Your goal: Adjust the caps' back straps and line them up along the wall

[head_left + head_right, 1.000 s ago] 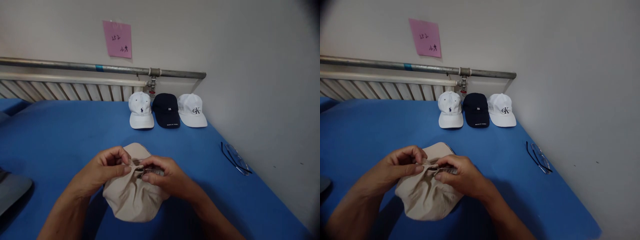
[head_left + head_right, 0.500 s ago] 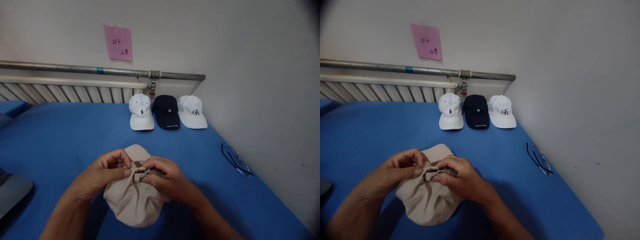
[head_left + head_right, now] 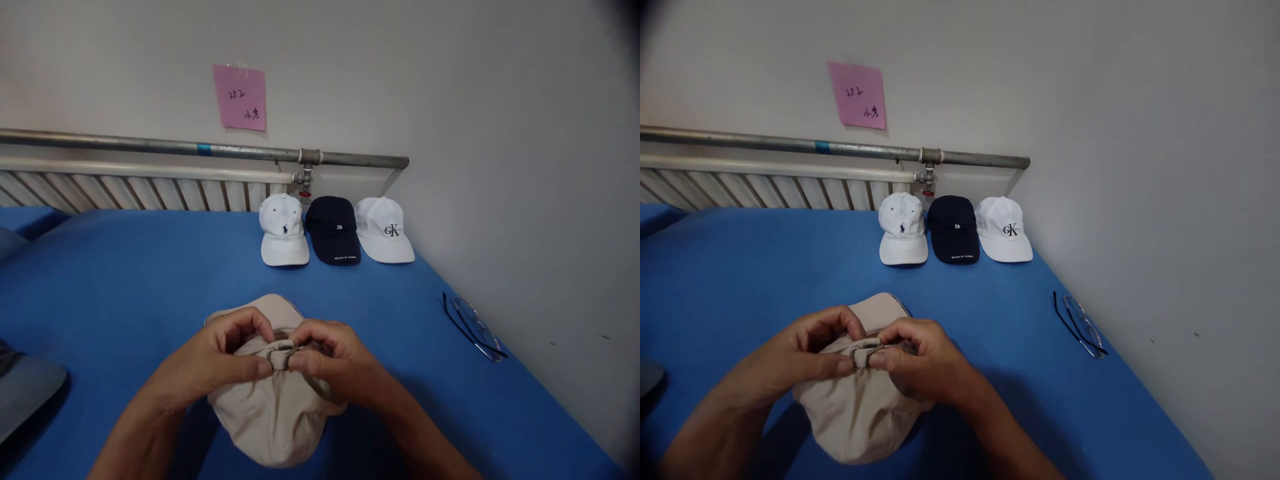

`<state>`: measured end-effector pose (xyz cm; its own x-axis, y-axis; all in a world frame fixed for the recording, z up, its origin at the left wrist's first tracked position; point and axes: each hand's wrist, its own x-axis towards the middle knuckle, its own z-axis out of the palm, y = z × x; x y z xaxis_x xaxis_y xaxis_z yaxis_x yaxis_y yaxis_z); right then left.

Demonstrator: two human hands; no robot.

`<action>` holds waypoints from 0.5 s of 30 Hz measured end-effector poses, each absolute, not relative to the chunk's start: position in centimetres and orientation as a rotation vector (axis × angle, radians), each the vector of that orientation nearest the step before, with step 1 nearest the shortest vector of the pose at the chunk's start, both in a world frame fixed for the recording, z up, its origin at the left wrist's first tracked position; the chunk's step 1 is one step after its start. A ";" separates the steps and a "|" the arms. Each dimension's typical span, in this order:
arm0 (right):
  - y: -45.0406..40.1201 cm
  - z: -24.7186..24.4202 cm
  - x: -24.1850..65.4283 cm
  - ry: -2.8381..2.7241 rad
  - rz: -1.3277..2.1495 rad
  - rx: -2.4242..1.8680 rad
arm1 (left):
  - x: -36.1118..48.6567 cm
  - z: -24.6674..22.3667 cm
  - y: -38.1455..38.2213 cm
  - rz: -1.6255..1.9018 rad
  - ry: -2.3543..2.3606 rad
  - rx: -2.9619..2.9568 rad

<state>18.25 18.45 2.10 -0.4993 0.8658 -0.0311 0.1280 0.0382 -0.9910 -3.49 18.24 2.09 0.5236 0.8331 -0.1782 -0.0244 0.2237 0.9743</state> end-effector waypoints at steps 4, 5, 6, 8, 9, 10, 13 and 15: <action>18.4 2.1 18.0 -1.641 1.550 -1.051 | -3.3 2.3 18.1 0.664 0.884 1.293; 18.4 2.1 18.0 -1.635 1.549 -1.053 | -3.2 2.4 18.1 0.654 0.892 1.343; 18.3 2.1 17.9 -1.632 1.548 -1.056 | -3.1 2.5 18.1 0.644 0.905 1.396; 18.3 2.1 17.8 -1.633 1.542 -1.065 | -2.8 2.8 18.0 0.623 0.947 1.487; 18.3 2.0 17.8 -1.641 1.540 -1.071 | -2.7 2.9 17.9 0.608 0.969 1.521; 18.3 2.0 17.8 -1.652 1.537 -1.073 | -2.7 3.0 17.9 0.595 0.989 1.548; 18.3 1.9 17.8 -1.700 1.496 -1.062 | -2.6 3.2 17.8 0.580 1.014 1.624; 18.3 2.0 17.9 -1.719 1.471 -1.049 | -2.6 3.2 17.8 0.567 1.016 1.667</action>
